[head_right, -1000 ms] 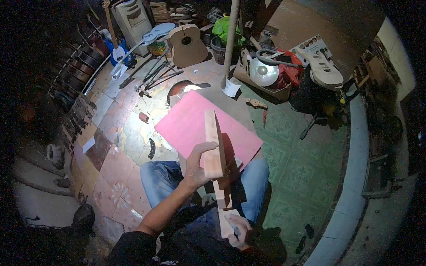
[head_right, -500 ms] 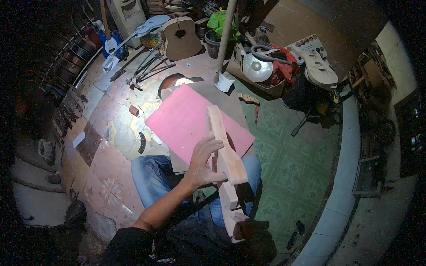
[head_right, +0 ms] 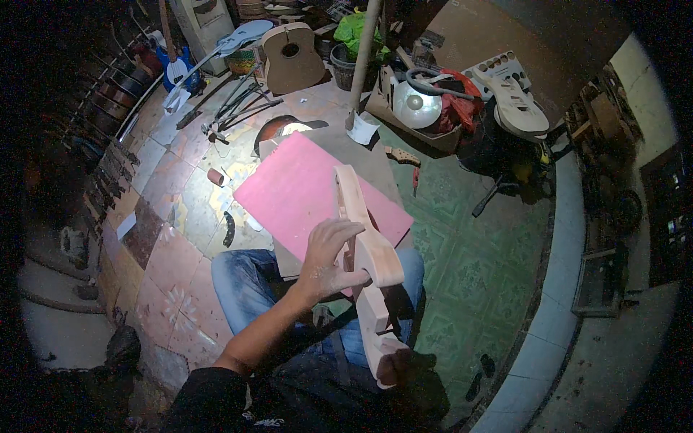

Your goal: The person sands the edges and flat surfaces of a wooden electric guitar body using a sanding block, turning the body over and around to reach different sections.

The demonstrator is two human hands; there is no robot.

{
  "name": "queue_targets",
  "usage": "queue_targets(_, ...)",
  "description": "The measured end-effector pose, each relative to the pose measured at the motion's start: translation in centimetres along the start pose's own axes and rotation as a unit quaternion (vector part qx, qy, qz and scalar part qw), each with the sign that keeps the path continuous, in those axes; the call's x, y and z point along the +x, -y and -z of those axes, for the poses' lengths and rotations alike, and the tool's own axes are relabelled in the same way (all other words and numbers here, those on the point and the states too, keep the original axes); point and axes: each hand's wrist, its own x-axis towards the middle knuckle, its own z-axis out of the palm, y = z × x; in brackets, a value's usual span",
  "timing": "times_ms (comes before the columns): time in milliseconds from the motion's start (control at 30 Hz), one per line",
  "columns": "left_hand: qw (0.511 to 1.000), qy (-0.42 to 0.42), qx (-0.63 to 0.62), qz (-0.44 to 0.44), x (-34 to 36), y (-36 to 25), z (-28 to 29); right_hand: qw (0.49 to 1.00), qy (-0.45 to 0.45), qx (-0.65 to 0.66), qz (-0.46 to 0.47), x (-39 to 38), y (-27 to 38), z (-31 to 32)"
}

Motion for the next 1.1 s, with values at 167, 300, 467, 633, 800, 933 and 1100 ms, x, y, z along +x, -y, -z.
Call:
queue_targets(167,0.998,-0.034,-0.055,-0.024,-0.6,-1.1,-0.6,1.0,0.008,0.006,0.008,0.9,-0.2,0.0)
queue_targets(300,0.993,-0.06,-0.062,-0.078,-0.4,-1.9,-0.9,1.0,0.012,0.009,0.011,1.4,-0.2,-0.2)
queue_targets(467,0.992,-0.067,-0.068,-0.083,-0.7,-2.4,0.2,0.999,0.022,0.027,0.019,2.9,-0.2,-0.3)
queue_targets(633,0.984,-0.105,-0.139,-0.025,-6.7,-1.2,-1.5,0.997,0.021,0.064,0.023,5.3,0.4,-0.7)
queue_targets(800,0.988,0.065,-0.138,0.026,-13.1,-1.7,-3.1,0.992,-0.033,0.039,0.114,9.4,1.7,-2.0)
queue_targets(933,0.985,0.075,-0.145,0.055,-13.7,-2.0,-4.2,0.986,-0.118,0.065,0.095,12.0,3.9,-3.2)
queue_targets(1100,0.976,0.054,-0.198,0.071,-12.1,-1.3,-5.1,0.989,-0.12,0.008,0.089,14.4,4.4,-2.7)
